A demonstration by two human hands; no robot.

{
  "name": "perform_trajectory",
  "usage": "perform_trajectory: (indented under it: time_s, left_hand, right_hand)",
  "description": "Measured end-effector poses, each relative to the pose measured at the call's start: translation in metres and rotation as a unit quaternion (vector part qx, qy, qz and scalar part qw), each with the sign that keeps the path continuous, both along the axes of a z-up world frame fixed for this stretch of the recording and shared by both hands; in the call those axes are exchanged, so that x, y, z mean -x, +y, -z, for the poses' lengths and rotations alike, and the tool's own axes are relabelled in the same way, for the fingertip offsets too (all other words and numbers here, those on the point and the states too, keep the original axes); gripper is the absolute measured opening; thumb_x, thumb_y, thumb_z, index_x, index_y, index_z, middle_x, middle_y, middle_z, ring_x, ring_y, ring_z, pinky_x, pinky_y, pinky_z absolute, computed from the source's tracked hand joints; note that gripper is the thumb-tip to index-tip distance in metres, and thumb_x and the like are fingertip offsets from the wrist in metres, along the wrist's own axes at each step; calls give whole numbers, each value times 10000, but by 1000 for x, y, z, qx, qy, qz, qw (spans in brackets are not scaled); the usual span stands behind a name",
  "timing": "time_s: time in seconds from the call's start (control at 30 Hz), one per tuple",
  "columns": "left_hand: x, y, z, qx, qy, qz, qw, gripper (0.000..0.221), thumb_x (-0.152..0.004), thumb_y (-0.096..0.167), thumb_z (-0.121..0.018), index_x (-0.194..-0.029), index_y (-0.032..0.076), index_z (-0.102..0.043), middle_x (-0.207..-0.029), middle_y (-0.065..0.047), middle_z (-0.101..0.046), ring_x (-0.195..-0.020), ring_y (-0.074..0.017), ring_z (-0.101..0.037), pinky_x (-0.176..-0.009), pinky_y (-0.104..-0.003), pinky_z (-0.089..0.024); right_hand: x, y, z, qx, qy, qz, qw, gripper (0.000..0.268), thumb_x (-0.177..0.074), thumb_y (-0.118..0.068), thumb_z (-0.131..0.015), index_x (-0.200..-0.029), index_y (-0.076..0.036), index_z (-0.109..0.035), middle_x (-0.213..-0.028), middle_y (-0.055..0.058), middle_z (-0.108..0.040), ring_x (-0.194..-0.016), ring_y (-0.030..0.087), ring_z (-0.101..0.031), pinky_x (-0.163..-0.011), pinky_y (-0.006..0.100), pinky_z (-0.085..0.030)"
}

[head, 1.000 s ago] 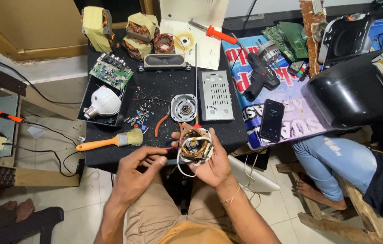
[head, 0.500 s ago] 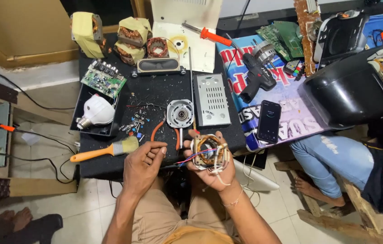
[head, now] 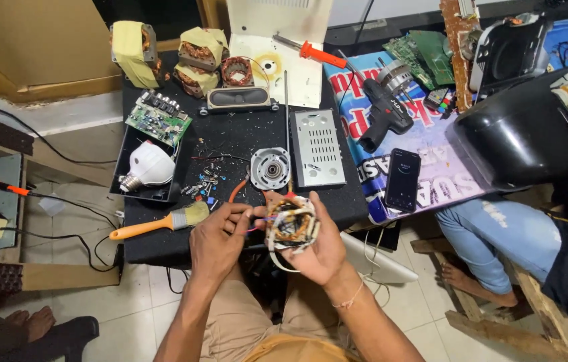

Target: Cleaning a motor stator with a brush and inspecting the windings

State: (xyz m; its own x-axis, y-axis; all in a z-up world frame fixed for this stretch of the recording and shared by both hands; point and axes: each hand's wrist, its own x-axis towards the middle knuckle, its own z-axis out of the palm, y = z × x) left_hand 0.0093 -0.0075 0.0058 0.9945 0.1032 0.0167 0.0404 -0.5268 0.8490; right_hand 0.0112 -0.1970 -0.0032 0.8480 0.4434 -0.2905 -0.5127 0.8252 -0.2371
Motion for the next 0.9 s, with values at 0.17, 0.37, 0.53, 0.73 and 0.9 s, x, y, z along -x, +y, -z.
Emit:
perform_trajectory:
  time_s: [0.17,0.37,0.53,0.73,0.9]
  left_hand:
    - [13,-3,-12,196,-25,-27,980,193,-954,120,-629,-1098,93,-754,-762,-111,-728,-665,-140,-613,-629,-301,-568]
    - [41,-9,-67,126,-202,-33,971,185,-948,50,-637,-1115,-26,-658,-981,-103,-664,-784,-148,-605,-709,-248,-533]
    - [48,-24,-72,14,-275,64,959,153,-869,118,-731,-1010,58,-718,-1025,-87,-680,-933,-205,-640,-826,-324,-551]
    - [39,-41,-55,-93,-233,91,964,276,-871,161,-711,-1134,80,-715,-1314,-181,-523,-1130,-329,-536,-954,-434,-482]
    - [39,-45,-51,-140,-224,94,960,344,-902,244,-694,-1193,61,-696,-1335,-205,-482,-1175,-347,-499,-980,-461,-456]
  right_hand:
    - [1,11,-2,23,-34,-10,999,835,-932,-643,-491,-1493,-24,-470,-1273,290,-646,-1093,408,-679,-826,496,-589]
    - [2,2,-20,-97,-89,-53,990,625,-1057,-433,-465,-1474,32,-446,-1350,277,-573,-1179,368,-623,-939,404,-584]
    - [3,-1,-13,-128,-89,-66,985,631,-1073,-450,-450,-1482,30,-440,-1369,269,-571,-1219,328,-611,-1020,430,-539]
    - [3,-5,-13,-156,-80,-63,983,456,-1091,-394,-491,-1359,-34,-567,-1241,120,-689,-1001,187,-695,-806,312,-573]
    - [2,-8,-2,-156,-63,-79,983,387,-1073,-381,-519,-1247,-63,-654,-1133,84,-734,-956,174,-695,-841,329,-549]
